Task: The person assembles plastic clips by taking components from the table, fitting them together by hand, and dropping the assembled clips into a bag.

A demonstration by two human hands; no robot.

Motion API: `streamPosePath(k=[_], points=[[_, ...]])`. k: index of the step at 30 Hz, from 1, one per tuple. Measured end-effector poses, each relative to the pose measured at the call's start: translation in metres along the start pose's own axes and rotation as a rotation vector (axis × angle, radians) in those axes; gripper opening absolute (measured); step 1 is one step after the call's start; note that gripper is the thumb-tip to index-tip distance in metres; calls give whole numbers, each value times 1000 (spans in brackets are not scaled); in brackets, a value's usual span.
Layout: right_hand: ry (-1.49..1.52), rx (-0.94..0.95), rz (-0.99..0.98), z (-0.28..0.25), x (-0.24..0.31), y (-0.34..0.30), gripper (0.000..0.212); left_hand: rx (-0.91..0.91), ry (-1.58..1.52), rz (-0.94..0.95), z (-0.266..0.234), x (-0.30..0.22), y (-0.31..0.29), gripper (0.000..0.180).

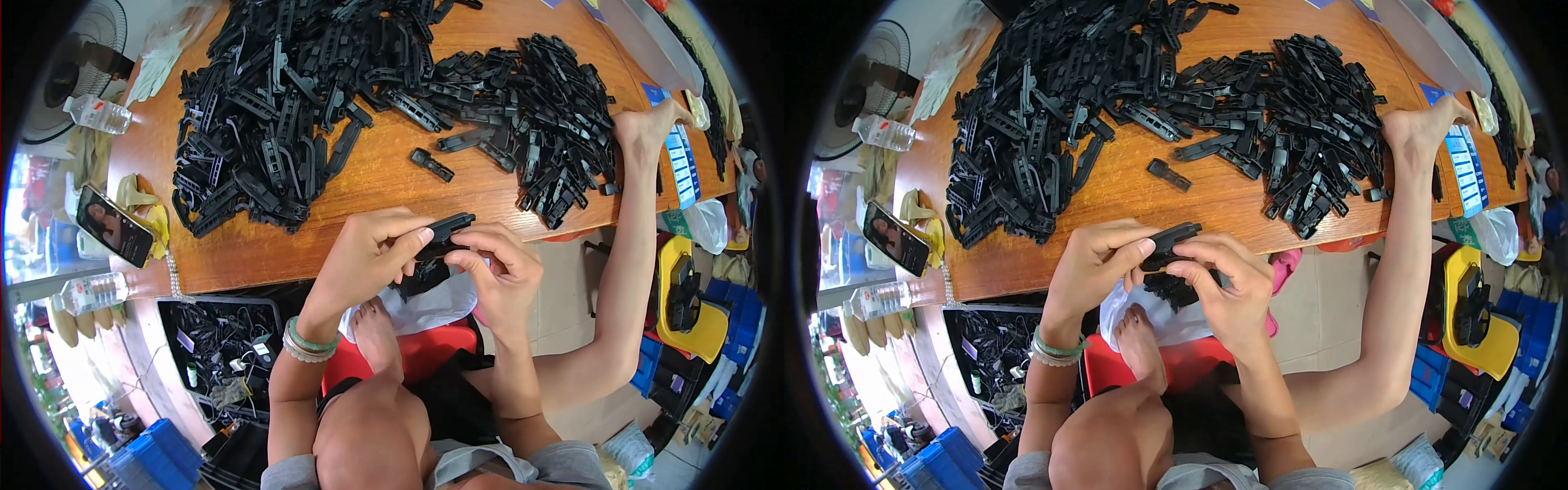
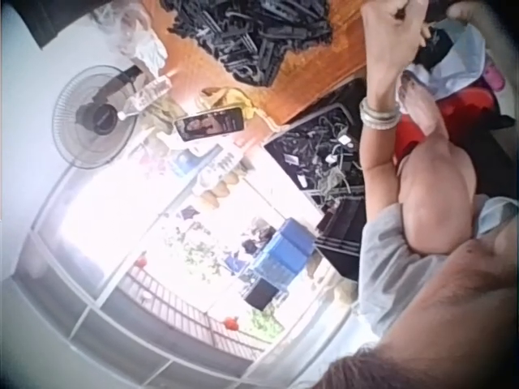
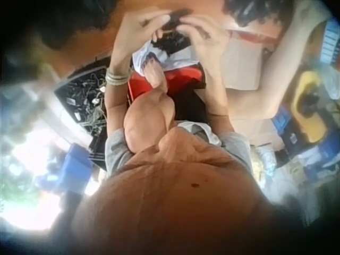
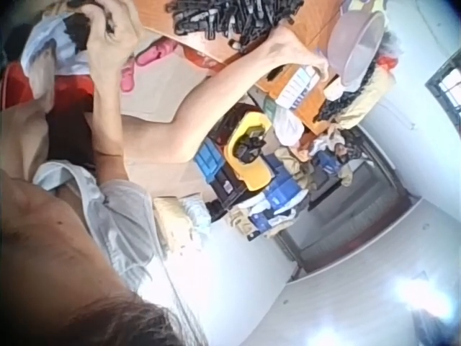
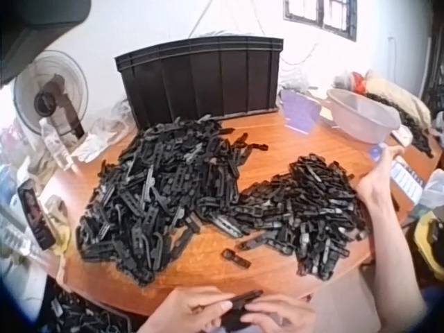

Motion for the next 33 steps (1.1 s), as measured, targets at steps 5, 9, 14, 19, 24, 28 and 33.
streamPosePath(k=[5,9,14,19,24,28,33], points=[[206,-121,110,-13,-17,-10,14,-18,180,52,10,-15,-9,26],[411,-173,161,-13,-27,-16,13,-178,400,282,18,-30,-17,26],[498,-121,147,-14,-31,-19,15,-196,462,342,19,-27,-19,29],[319,-90,51,-18,-26,-19,27,-262,470,410,17,-30,-24,34],[367,72,154,-11,-23,-12,49,-209,545,394,21,-33,-31,36],[376,65,169,-12,-22,-13,41,-315,508,392,20,-32,-32,32],[415,-45,195,-16,-23,-18,34,-258,528,417,22,-34,-32,34]])
Point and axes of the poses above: each hand's wrist, its own y-axis towards the middle knuckle, its own z-axis out of the palm, x = y × z, the point moved 8 cm from there along y, towards the middle knuckle, and after that the axes turned 15 degrees about y, right-handed, at the moved point
